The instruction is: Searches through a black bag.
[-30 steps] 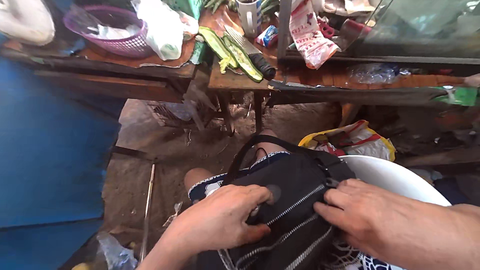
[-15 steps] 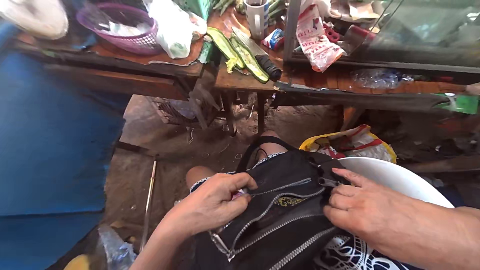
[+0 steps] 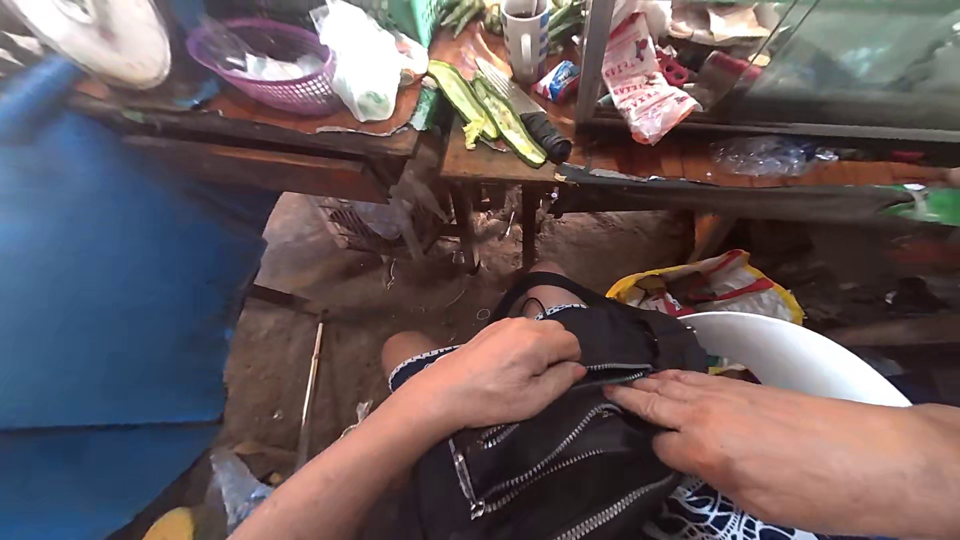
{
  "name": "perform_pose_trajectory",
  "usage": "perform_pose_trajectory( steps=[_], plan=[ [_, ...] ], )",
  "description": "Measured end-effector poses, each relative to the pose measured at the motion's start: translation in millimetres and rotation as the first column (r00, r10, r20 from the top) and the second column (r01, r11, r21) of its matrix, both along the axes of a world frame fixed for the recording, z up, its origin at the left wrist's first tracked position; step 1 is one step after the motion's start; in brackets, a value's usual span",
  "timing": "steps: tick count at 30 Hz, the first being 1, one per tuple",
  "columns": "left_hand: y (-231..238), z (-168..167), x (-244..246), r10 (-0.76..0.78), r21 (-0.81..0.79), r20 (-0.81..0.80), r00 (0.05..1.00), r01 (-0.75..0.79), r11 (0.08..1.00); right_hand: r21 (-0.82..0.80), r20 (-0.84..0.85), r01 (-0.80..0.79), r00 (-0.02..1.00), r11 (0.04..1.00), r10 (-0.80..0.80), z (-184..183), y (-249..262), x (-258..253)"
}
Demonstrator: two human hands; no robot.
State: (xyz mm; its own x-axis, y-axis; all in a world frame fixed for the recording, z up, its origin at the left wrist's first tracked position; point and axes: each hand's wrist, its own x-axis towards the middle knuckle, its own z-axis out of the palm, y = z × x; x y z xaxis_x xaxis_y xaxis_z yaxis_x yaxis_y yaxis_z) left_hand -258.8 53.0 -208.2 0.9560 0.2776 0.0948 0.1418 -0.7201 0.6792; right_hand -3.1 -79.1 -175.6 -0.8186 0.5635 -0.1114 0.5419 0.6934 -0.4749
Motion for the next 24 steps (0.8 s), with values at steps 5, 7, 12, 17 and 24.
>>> perform_pose_trajectory(
  steps=[5,7,12,17,24],
  plan=[
    [1,3,-1,0.243,-0.063,0.158,0.957,-0.236,0.97,-0.073,-0.068,-0.061,0.996,0.995,0.056,-5,1,3],
    [4,1,-3,0.312,-0.029,0.172,0.934,-0.312,0.95,-0.061,-0.063,-0.073,0.996,0.995,0.069,-5,3,2],
    [9,17,-4,0.423,0.041,0.035,0.905,-0.425,0.904,0.053,-0.113,-0.028,0.993,0.998,0.034,-5,-1,-1],
    [22,-8,-17,0.565,-0.065,0.057,0.823,-0.562,0.824,0.063,-0.05,0.032,0.998,0.998,-0.029,11,-7,-4],
    [23,-6,-22,0.481,-0.097,0.007,0.877,-0.478,0.873,0.168,-0.069,0.0,0.998,0.986,0.011,1,-4,-2]
  ],
)
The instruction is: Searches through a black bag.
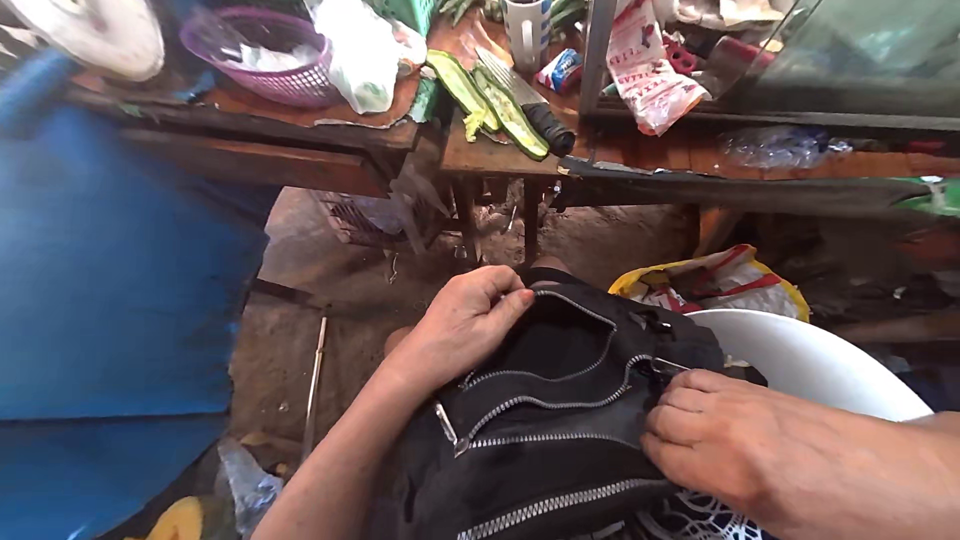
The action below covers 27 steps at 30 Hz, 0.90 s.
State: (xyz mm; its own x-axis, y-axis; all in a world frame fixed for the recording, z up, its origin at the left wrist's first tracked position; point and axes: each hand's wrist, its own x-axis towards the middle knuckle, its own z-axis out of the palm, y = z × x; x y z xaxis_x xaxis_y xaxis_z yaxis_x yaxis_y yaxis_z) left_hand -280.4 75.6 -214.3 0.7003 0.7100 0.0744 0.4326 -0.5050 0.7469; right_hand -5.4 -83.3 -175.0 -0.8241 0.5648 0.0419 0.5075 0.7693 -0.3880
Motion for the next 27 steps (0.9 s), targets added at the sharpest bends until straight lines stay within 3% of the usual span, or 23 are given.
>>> perform_pose_trajectory(
  steps=[3,7,12,15,17,20,22,27],
  plan=[
    [-13,19,-1,-0.254,0.016,-0.2,0.946,0.262,0.965,0.086,0.039,0.02,0.999,0.996,-0.024,-5,-3,0],
    [-28,31,6,-0.359,0.084,-0.394,0.846,0.423,0.902,0.121,0.074,0.032,0.996,0.992,-0.041,-4,-4,-2],
    [-18,27,1,-0.212,0.192,-0.267,0.94,0.267,0.944,0.133,0.039,0.025,0.999,0.991,-0.03,-5,-4,-2],
    [-23,52,11,-0.031,0.15,-0.249,0.968,0.07,0.986,-0.029,0.074,0.023,0.997,0.999,-0.021,12,-2,-5],
    [-20,48,8,0.04,0.213,-0.223,0.974,0.009,0.977,-0.043,0.054,0.014,0.998,0.999,-0.012,11,-2,-3],
    [-15,26,-2,0.045,0.372,-0.185,0.982,0.028,0.928,-0.07,0.053,0.012,0.999,0.998,-0.008,11,-1,-3],
    [-18,22,-3,-0.047,0.406,-0.123,0.991,0.093,0.909,-0.128,0.107,0.021,0.994,0.992,-0.007,19,0,-7],
    [-25,39,6,-0.217,0.36,-0.24,0.946,0.294,0.885,-0.093,0.167,0.06,0.985,0.994,-0.044,22,2,-10]
  ],
)
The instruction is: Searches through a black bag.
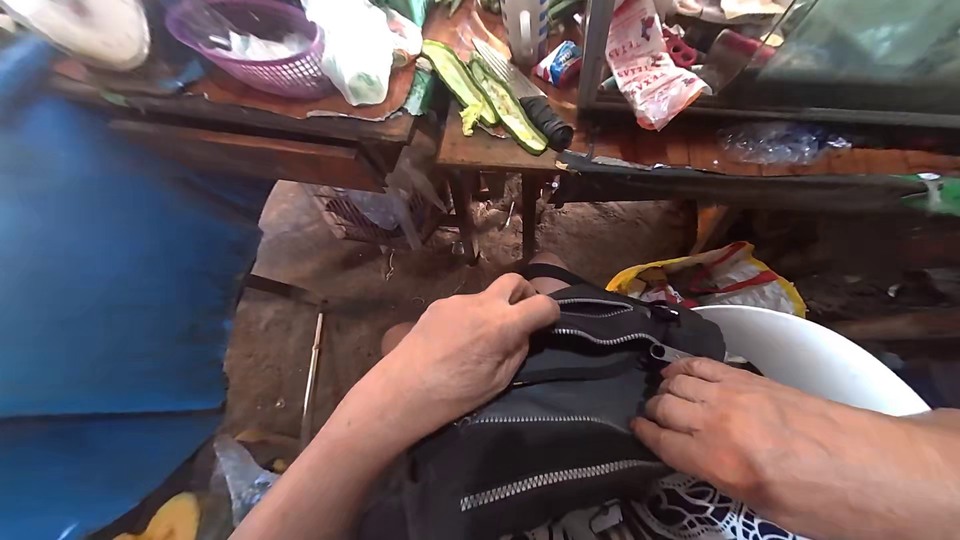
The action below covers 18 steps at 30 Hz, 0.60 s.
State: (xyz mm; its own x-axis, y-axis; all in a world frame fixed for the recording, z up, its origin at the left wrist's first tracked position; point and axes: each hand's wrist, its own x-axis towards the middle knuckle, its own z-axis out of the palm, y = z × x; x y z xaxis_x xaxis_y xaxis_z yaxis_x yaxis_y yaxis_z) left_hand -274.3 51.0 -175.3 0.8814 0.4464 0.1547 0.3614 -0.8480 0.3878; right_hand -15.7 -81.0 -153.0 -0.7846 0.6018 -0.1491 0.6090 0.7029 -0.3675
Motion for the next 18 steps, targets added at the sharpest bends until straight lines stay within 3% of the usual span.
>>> perform_pose_trajectory(
  steps=[3,7,11,15,18],
  plan=[
    [-2,-14,0,-0.032,-0.01,-0.126,0.991,0.031,0.999,0.252,-0.066,0.013,0.998,0.968,0.003,-25,-2,8],
    [-6,-16,8,-0.004,0.06,-0.262,0.965,0.021,0.998,0.273,-0.048,0.003,0.999,0.962,0.01,-26,-3,8],
    [4,-22,4,0.132,0.165,-0.117,0.984,-0.112,0.98,0.273,-0.044,-0.018,0.999,0.962,0.031,-27,-4,7],
    [18,-20,-1,0.27,0.079,-0.006,0.963,-0.269,0.96,0.249,-0.063,-0.019,0.997,0.968,0.036,-26,-4,7],
    [20,-22,-2,0.32,0.027,-0.01,0.948,-0.319,0.947,0.103,-0.047,-0.021,0.999,0.994,0.026,-15,-2,5]
  ],
)
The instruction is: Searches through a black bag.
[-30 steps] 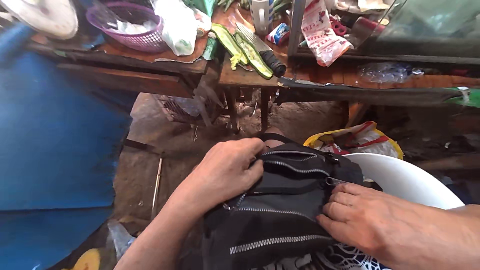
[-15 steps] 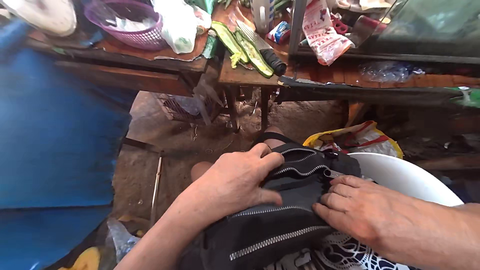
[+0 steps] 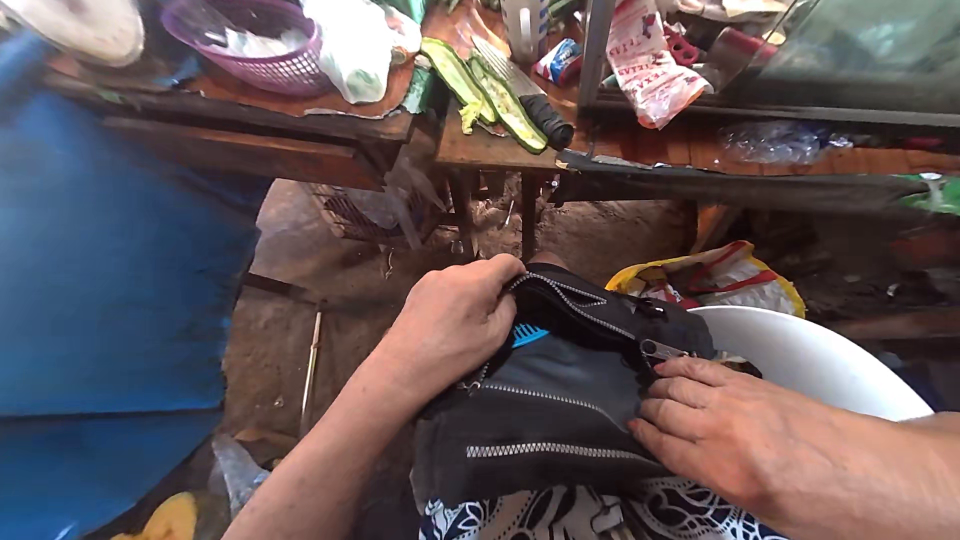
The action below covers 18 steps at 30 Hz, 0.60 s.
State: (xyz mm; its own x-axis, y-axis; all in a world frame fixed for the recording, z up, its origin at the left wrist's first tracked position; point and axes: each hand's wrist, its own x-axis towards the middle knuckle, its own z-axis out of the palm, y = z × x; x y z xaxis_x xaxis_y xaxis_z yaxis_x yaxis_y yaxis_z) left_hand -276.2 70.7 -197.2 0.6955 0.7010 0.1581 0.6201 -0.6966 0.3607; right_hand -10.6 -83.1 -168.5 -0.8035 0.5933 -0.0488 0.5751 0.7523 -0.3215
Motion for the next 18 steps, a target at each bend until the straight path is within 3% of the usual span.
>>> perform_pose_trajectory(
  steps=[3,8,11,18],
  plan=[
    [-1,0,0,0.025,-0.025,0.004,1.0,-0.025,0.999,0.159,-0.038,0.01,0.999,0.987,-0.004,-14,-2,3],
    [-1,-1,-2,-0.045,-0.026,0.023,0.999,0.046,0.999,0.178,-0.026,0.023,0.999,0.984,-0.018,-15,-1,5],
    [-10,12,3,-0.109,-0.108,0.012,0.994,0.11,0.988,0.173,-0.013,0.033,0.999,0.984,-0.032,-14,-1,5],
    [-17,-3,-3,-0.386,-0.137,0.14,0.912,0.404,0.904,0.23,-0.028,0.104,0.995,0.968,-0.101,-11,12,9]
  ],
)
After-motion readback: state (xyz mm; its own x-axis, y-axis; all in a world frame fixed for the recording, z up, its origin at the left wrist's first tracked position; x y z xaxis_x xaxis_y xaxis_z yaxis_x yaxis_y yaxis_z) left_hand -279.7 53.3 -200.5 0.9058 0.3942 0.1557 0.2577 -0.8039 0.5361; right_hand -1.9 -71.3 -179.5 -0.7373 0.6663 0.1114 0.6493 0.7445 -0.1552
